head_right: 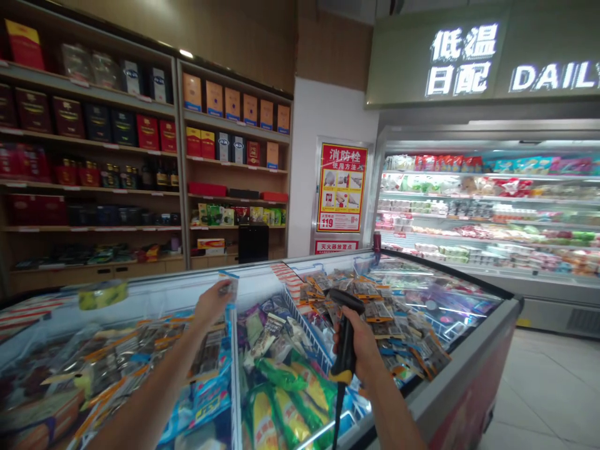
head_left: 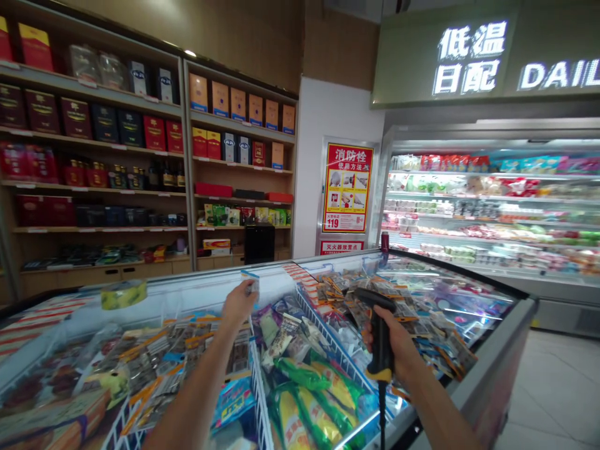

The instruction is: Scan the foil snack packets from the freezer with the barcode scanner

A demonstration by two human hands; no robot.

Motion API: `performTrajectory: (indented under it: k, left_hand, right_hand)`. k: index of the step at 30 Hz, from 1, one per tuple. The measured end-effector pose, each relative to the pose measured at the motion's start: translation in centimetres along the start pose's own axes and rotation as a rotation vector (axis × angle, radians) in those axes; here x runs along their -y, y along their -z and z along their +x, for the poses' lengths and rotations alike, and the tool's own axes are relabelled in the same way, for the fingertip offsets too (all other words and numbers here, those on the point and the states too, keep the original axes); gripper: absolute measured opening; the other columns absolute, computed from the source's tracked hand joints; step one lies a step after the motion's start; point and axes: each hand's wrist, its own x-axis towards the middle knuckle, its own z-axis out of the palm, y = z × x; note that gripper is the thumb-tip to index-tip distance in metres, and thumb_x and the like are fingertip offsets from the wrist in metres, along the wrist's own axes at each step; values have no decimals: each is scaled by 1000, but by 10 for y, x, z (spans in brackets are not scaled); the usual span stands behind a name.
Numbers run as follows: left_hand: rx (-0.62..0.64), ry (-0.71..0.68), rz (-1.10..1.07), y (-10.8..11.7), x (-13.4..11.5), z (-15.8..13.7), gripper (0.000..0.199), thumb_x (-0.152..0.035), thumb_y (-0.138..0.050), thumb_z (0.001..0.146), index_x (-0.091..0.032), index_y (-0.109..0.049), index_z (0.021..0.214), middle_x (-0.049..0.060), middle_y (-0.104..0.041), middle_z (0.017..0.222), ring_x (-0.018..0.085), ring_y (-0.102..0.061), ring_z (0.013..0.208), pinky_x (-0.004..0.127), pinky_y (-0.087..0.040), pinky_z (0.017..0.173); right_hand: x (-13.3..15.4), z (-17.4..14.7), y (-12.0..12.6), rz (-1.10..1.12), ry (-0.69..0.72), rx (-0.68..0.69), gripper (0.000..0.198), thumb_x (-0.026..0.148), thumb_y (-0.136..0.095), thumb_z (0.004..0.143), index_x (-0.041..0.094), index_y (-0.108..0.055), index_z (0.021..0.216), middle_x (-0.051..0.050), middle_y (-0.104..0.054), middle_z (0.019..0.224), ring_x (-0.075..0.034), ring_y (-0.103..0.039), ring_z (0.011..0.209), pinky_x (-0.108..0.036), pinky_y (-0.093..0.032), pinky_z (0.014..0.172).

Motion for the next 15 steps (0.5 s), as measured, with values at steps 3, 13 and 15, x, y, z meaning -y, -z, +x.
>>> performTrajectory:
  k: [3, 13, 15]
  left_hand:
    - [70, 86, 326, 33, 22, 3, 46, -30, -43, 71, -20, -47, 116, 13, -60, 103, 30, -55, 94, 38, -41, 74]
    - [-90, 24, 502, 22, 0, -12, 49, -36, -44, 72, -16, -46, 117, 14, -48, 120, 31, -46, 106, 43, -36, 84]
    - [9, -82, 245, -25, -37, -24, 47, -33, -47, 71, -15, -48, 115, 13, -51, 116, 25, -50, 101, 34, -38, 83]
  right_hand:
    - [15, 8, 21, 38, 14, -12, 18, 34, -56, 69, 18, -51, 75, 5, -50, 46, -8, -47, 35, -20, -40, 33]
    - [32, 26, 43, 37, 16, -63, 20, 35, -56, 69, 17, -48, 67, 4, -50, 46, -9, -46, 36, -21, -39, 33]
    - [32, 24, 46, 44, 12, -61, 19, 35, -55, 70, 17, -48, 66, 4, -49, 46, -8, -45, 35, -21, -39, 33]
